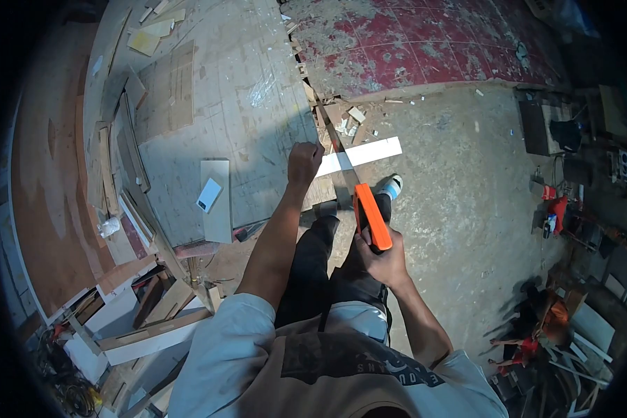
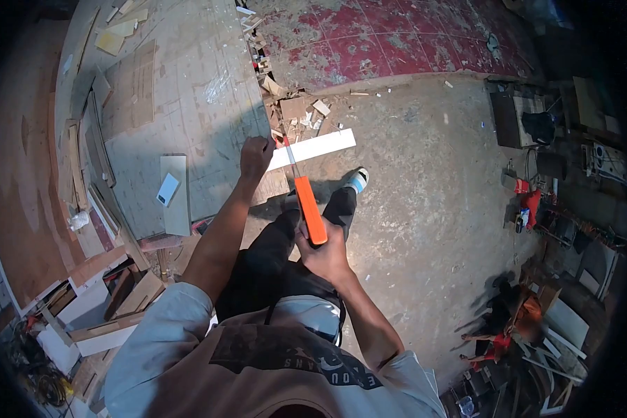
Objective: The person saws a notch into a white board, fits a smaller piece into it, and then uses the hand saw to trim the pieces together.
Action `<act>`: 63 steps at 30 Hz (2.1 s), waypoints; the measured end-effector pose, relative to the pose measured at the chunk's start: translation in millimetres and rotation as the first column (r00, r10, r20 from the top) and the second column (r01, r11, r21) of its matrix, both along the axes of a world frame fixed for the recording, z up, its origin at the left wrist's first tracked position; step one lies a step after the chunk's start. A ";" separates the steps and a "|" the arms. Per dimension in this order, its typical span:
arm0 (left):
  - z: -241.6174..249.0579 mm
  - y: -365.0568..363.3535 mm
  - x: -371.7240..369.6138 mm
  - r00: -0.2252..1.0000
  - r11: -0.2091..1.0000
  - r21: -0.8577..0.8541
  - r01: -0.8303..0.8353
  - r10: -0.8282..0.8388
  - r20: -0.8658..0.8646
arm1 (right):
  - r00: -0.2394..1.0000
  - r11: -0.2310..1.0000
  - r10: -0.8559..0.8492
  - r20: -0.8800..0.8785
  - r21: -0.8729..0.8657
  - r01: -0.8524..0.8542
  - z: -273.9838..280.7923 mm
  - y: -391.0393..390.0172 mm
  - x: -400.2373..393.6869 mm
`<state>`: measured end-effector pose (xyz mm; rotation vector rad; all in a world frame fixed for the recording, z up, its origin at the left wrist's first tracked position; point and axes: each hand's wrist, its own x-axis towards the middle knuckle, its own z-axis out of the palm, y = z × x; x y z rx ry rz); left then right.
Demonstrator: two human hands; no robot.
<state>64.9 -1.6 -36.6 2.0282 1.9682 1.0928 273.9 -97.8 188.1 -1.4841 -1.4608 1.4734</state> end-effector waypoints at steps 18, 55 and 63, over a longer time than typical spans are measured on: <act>4.6 2.9 0.3 0.979 0.995 -0.087 -0.049 0.031 -0.203 | 0.995 0.996 0.083 0.048 -0.017 -0.082 -7.9 7.2 -30.0; 11.9 -8.3 0.8 0.995 0.973 -0.231 -0.003 -0.019 -0.093 | 0.997 0.990 0.071 -0.009 -0.121 -0.072 42.3 -13.0 -13.5; 14.7 -41.4 -18.6 0.916 0.922 -0.098 0.374 -0.384 -0.118 | 0.996 0.994 0.088 -0.014 -0.070 -0.089 32.7 -20.4 -19.9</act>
